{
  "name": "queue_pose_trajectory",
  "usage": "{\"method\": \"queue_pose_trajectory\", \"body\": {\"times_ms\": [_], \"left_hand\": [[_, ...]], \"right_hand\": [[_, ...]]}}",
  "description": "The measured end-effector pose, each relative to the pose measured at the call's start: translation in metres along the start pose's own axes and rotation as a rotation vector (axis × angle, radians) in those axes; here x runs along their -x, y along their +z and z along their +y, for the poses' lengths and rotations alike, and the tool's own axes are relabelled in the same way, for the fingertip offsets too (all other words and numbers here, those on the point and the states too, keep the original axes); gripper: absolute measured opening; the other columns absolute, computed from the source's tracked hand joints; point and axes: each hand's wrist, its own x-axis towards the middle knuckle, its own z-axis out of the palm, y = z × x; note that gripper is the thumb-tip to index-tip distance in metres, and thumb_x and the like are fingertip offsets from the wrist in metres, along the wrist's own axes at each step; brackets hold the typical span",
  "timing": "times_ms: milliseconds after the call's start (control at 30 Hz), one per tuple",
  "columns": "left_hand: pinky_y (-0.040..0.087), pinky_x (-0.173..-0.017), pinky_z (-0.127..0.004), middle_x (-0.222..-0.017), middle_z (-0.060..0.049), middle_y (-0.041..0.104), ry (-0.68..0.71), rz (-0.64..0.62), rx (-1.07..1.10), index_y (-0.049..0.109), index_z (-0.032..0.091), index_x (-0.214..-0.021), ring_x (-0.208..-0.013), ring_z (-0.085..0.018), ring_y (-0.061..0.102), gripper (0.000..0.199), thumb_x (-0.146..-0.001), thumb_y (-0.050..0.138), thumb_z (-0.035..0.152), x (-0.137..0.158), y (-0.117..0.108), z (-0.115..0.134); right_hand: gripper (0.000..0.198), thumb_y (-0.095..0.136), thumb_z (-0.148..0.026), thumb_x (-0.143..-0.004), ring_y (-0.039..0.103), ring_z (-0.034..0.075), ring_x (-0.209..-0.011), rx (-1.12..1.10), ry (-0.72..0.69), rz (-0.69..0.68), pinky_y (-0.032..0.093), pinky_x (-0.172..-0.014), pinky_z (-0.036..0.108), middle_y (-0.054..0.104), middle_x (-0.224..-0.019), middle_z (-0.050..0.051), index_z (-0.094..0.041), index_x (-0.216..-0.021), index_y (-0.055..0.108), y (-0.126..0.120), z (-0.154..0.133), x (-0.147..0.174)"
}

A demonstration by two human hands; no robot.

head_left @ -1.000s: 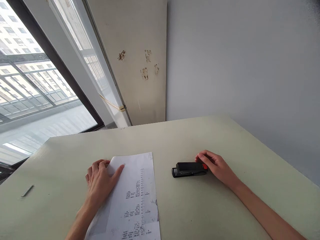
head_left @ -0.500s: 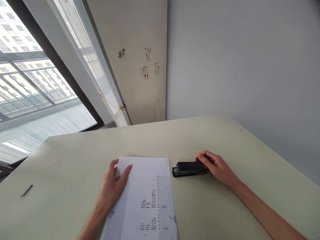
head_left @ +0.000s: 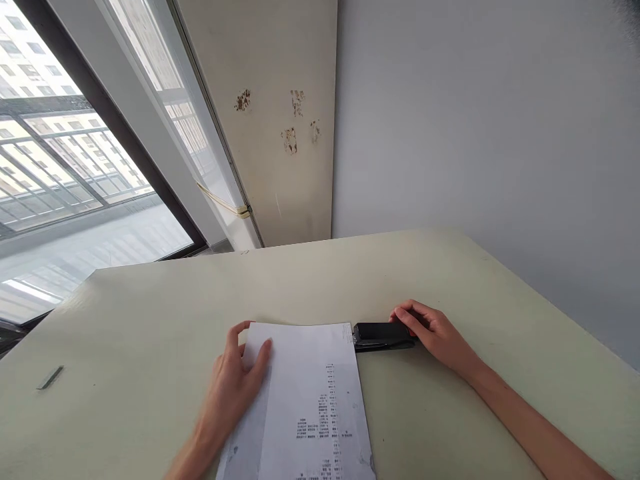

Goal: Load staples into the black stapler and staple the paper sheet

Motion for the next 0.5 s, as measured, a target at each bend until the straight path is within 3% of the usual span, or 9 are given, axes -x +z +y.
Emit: {"method": "queue_pose_trajectory", "body": {"times_ms": [67, 133, 200, 267, 333, 500], "left_hand": [[0.062, -0.075, -0.046, -0.122, -0.01, 0.075, 0.132, 0.122, -0.137, 0.042, 0.027, -0.145, -0.089, -0.03, 0.077, 0.061, -0.097, 0.052, 0.064, 0.002, 0.001, -0.002], [0.056, -0.1, -0.054, -0.145, -0.013, 0.064, 0.365, 0.191, -0.258, 0.046, 0.027, -0.146, -0.125, -0.035, 0.066, 0.056, -0.099, 0.054, 0.057, 0.003, 0.002, -0.003], [0.043, -0.117, -0.058, -0.156, -0.01, 0.055, 0.592, 0.106, -0.328, 0.05, 0.029, -0.146, -0.148, -0.036, 0.046, 0.049, -0.102, 0.055, 0.05, 0.004, 0.005, -0.003], [0.035, -0.124, -0.06, -0.162, -0.007, 0.05, 0.718, -0.029, -0.365, 0.047, 0.031, -0.152, -0.157, -0.035, 0.032, 0.051, -0.104, 0.055, 0.047, 0.006, 0.01, -0.003], [0.032, -0.126, -0.062, -0.166, -0.005, 0.044, 0.756, -0.106, -0.401, 0.037, 0.033, -0.16, -0.16, -0.035, 0.026, 0.06, -0.105, 0.056, 0.047, 0.009, 0.017, -0.002], [0.032, -0.126, -0.063, -0.167, -0.004, 0.041, 0.753, -0.11, -0.426, 0.03, 0.033, -0.165, -0.16, -0.034, 0.025, 0.066, -0.105, 0.055, 0.047, 0.014, 0.029, -0.003]], "right_hand": [[0.045, 0.048, -0.064, -0.102, 0.055, 0.02, -0.074, -0.007, -0.005, 0.001, 0.046, -0.063, 0.03, 0.07, -0.092, 0.004, -0.026, -0.091, 0.07, 0.0, -0.001, 0.001], [0.045, 0.048, -0.063, -0.102, 0.055, 0.02, -0.074, -0.005, -0.003, 0.007, 0.046, -0.063, 0.03, 0.07, -0.092, 0.004, -0.026, -0.092, 0.07, 0.0, -0.001, 0.001], [0.046, 0.048, -0.064, -0.102, 0.054, 0.02, -0.073, 0.005, -0.001, 0.01, 0.045, -0.062, 0.03, 0.071, -0.092, 0.003, -0.026, -0.092, 0.071, 0.0, 0.0, 0.001], [0.047, 0.047, -0.065, -0.102, 0.054, 0.019, -0.071, 0.016, 0.0, 0.012, 0.044, -0.061, 0.03, 0.071, -0.091, 0.003, -0.026, -0.092, 0.071, -0.001, 0.001, 0.0], [0.048, 0.047, -0.065, -0.102, 0.053, 0.019, -0.07, 0.026, 0.003, 0.013, 0.043, -0.059, 0.029, 0.071, -0.09, 0.003, -0.026, -0.092, 0.071, 0.0, 0.002, 0.0], [0.047, 0.047, -0.066, -0.102, 0.049, 0.019, -0.067, 0.042, 0.004, 0.009, 0.04, -0.058, 0.03, 0.068, -0.086, 0.002, -0.026, -0.092, 0.07, 0.001, 0.004, -0.001]]}}
